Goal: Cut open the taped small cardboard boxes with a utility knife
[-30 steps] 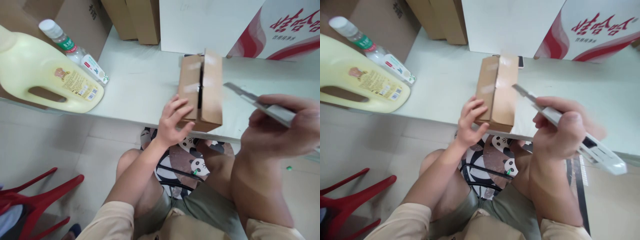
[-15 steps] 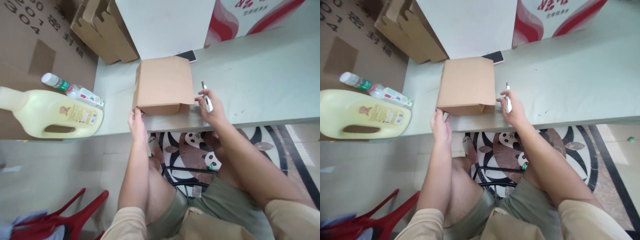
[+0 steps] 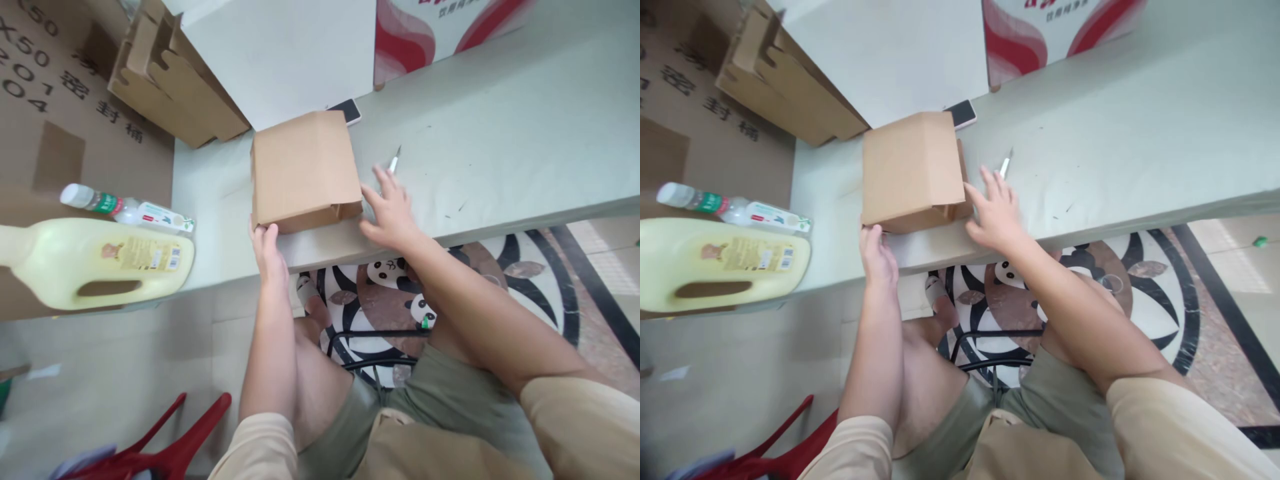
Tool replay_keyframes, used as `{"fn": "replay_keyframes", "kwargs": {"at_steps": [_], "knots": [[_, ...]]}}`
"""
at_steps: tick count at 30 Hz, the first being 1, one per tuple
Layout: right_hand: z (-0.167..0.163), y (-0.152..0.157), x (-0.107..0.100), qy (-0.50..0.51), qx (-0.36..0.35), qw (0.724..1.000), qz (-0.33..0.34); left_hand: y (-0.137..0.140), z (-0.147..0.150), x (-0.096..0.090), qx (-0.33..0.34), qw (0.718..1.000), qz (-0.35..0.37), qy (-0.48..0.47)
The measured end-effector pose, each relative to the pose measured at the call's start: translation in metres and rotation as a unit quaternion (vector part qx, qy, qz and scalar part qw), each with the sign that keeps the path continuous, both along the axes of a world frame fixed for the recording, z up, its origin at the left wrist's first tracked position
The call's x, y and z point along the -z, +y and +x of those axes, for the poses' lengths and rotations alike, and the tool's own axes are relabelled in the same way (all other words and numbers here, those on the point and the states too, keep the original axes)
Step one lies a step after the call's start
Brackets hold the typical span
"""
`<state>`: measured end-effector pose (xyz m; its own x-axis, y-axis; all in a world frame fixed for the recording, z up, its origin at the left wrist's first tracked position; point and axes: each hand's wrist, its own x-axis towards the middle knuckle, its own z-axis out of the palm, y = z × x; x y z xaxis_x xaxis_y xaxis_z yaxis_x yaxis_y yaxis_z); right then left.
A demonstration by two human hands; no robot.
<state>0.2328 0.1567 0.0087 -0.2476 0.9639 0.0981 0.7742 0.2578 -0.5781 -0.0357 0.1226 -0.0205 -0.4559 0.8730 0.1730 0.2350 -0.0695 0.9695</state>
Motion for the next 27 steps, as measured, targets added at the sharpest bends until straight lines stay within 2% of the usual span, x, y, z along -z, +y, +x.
{"fn": "replay_keyframes", "kwargs": {"at_steps": [2,5,8,12,15,20,24,27], "knots": [[-0.002,0.001,-0.005,0.042,-0.04,0.998,-0.026,-0.002,0.007,-0.006,-0.028,0.998,-0.001,-0.053],[-0.005,0.005,-0.011,0.119,-0.072,0.99,-0.023,-0.005,0.018,-0.017,-0.014,0.996,0.019,-0.089],[-0.007,0.01,-0.013,0.161,-0.079,0.984,-0.016,-0.007,0.027,-0.027,0.007,0.995,0.054,-0.079],[-0.01,0.013,-0.013,0.16,-0.091,0.981,-0.054,-0.009,0.032,-0.032,0.039,0.997,0.04,-0.051],[-0.011,0.012,-0.013,0.199,-0.06,0.977,-0.045,-0.01,0.03,-0.028,0.028,0.999,0.043,-0.003],[-0.004,0.009,-0.012,0.279,0.03,0.959,-0.025,-0.008,0.023,-0.022,-0.034,0.994,0.049,0.088],[0.001,0.004,-0.013,0.322,0.032,0.946,-0.027,-0.009,0.017,-0.023,-0.078,0.986,0.038,0.145],[0.002,-0.001,-0.015,0.364,0.034,0.931,-0.016,-0.015,0.015,-0.026,-0.069,0.984,0.04,0.162]]}}
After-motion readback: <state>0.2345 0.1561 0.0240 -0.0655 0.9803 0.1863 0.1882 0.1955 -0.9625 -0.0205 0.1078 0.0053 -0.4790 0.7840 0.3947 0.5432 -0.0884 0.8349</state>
